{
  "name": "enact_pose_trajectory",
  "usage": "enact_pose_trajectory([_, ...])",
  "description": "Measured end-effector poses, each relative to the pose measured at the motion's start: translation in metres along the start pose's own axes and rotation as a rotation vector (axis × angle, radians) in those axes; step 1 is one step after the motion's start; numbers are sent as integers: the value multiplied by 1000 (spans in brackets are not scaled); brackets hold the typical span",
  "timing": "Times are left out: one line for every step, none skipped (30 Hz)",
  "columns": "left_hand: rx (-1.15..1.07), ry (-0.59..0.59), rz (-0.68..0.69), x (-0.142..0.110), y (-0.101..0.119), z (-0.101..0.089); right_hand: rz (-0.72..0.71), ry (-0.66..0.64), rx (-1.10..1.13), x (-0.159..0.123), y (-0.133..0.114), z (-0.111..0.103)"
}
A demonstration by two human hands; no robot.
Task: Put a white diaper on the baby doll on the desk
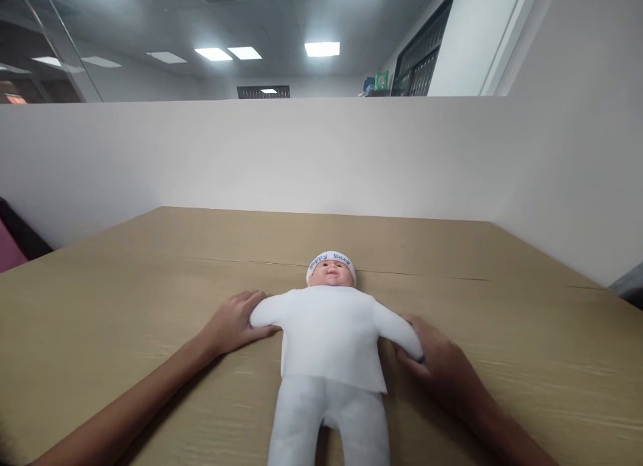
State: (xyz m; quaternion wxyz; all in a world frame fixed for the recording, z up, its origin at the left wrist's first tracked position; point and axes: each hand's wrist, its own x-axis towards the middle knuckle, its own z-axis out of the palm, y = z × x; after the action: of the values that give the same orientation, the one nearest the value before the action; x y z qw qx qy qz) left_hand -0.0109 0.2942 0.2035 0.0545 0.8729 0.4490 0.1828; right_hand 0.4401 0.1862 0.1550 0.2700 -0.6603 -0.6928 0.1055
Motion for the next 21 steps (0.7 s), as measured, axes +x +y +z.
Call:
enact_pose_trajectory([16,24,23,9,-7,3,-10,12,-12,11,3,2])
enact_pose_trajectory([33,43,38,18,-13,5,-16,20,-21,22,6,4])
enact_pose_trajectory([50,59,46,27,-19,7,-19,26,-29,33,9,6])
enact_pose_trajectory([65,73,50,35,-25,9,-21,29,-37,45,12,8])
enact_pose_trajectory([78,87,50,44,-31,11,-24,34,-44,56,14,10])
enact_pose_trajectory([86,101,50,52,-37,13,-29,40,-49,68,16,12])
enact_pose_trajectory([91,117,47,61,-43,15,-34,49,-53,79,18,14])
enact_pose_trajectory([94,135,41,70,-49,17,-41,61,-57,91,19,16])
enact_pose_trajectory([97,155,32,78,-55,20,-47,77,-62,103,19,18])
enact_pose_trajectory([102,176,21,87,-61,22,-52,95,-68,114,20,20])
enact_pose_trajectory([108,201,7,96,-67,24,-56,116,-75,126,21,22])
enact_pose_trajectory([117,227,-8,104,-73,27,-65,137,-79,137,23,24])
enact_pose_trajectory([128,255,-23,111,-78,29,-82,159,-80,147,25,26])
enact_pose_trajectory([138,279,-35,119,-84,31,-108,180,-79,157,29,28])
enact_pose_trajectory([148,299,-45,125,-89,33,-136,198,-80,166,33,30])
enact_pose_trajectory([155,310,-54,130,-93,34,-159,207,-87,174,39,32])
enact_pose_trajectory([157,310,-59,134,-97,35,-171,210,-101,181,45,33])
enact_pose_trajectory([153,304,-63,138,-100,36,-173,206,-118,187,53,36])
enact_pose_trajectory([143,295,-67,140,-103,37,-168,197,-134,191,61,38])
enact_pose_trajectory([129,283,-72,142,-105,37,-162,186,-146,195,69,41])
enact_pose_trajectory([115,270,-80,143,-107,37,-159,177,-153,198,77,44])
